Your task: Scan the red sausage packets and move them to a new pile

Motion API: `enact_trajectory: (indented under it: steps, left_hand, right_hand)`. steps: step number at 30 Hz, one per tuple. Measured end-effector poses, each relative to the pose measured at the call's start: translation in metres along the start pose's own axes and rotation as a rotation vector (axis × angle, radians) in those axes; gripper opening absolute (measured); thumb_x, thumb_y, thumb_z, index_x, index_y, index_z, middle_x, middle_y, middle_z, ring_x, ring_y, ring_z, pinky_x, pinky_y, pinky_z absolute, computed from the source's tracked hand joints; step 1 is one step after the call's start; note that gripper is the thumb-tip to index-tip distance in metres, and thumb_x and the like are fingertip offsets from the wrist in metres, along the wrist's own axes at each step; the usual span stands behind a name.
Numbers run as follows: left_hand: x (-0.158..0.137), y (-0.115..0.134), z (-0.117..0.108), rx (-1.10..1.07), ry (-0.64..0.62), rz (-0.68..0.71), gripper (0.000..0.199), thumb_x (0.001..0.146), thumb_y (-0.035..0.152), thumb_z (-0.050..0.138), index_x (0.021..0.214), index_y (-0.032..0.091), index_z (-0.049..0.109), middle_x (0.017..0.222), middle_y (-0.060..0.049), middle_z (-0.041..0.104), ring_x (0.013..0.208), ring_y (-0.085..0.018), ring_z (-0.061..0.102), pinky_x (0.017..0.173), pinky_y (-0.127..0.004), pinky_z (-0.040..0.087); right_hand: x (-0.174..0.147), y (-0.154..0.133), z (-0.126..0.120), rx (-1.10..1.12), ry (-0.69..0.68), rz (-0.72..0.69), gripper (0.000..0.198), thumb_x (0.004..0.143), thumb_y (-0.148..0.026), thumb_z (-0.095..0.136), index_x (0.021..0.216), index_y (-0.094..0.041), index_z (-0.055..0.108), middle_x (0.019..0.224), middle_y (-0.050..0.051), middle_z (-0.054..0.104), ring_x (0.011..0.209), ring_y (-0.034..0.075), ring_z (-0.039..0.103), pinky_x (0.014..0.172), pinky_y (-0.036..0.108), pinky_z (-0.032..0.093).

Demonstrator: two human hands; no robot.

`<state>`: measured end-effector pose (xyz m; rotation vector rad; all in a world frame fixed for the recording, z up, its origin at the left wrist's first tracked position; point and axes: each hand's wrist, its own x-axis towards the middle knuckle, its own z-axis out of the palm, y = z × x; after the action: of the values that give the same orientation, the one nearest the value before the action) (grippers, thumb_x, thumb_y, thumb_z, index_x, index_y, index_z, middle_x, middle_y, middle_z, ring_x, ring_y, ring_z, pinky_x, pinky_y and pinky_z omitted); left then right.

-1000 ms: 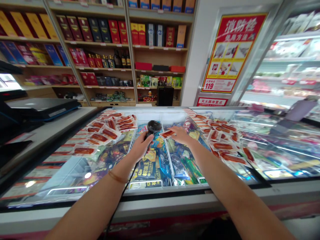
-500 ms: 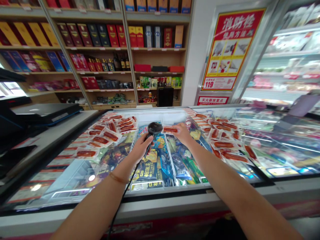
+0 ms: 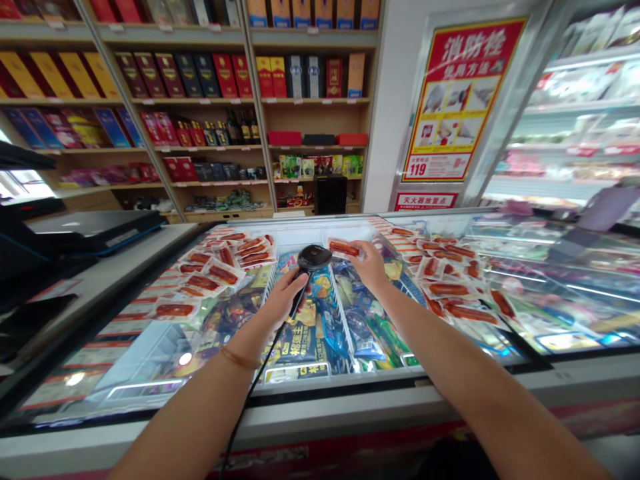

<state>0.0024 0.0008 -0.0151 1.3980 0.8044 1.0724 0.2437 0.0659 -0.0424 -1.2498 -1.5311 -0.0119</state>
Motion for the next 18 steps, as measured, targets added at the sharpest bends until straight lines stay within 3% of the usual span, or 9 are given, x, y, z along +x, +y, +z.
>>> enact_trajectory:
  steps: [14, 18]
  left_hand:
    - [-0.0002, -0.0011, -0.0016, -0.004, -0.053, -0.016, 0.042, 0.075, 0.056, 0.062, 0.092, 0.019, 0.05, 0.069, 0.003, 0.057, 0.038, -0.006, 0.046, 0.033, -0.018, 0.032]
    - [-0.0002, 0.0028, -0.0011, -0.008, -0.016, -0.001, 0.042, 0.074, 0.056, 0.062, 0.09, 0.019, 0.05, 0.068, 0.003, 0.057, 0.037, -0.005, 0.044, 0.033, -0.017, 0.031]
  right_hand:
    - [-0.0023, -0.0087, -0.0031, 0.004, 0.021, 0.002, 0.026, 0.079, -0.024, 0.056, 0.104, -0.019, 0.063, 0.107, 0.01, 0.066, 0.104, 0.025, 0.059, 0.096, 0.039, 0.043]
    - [-0.0046, -0.0071, -0.003, 0.0, 0.029, -0.018, 0.027, 0.08, -0.027, 0.056, 0.105, -0.019, 0.063, 0.106, 0.01, 0.065, 0.102, 0.025, 0.059, 0.095, 0.04, 0.044]
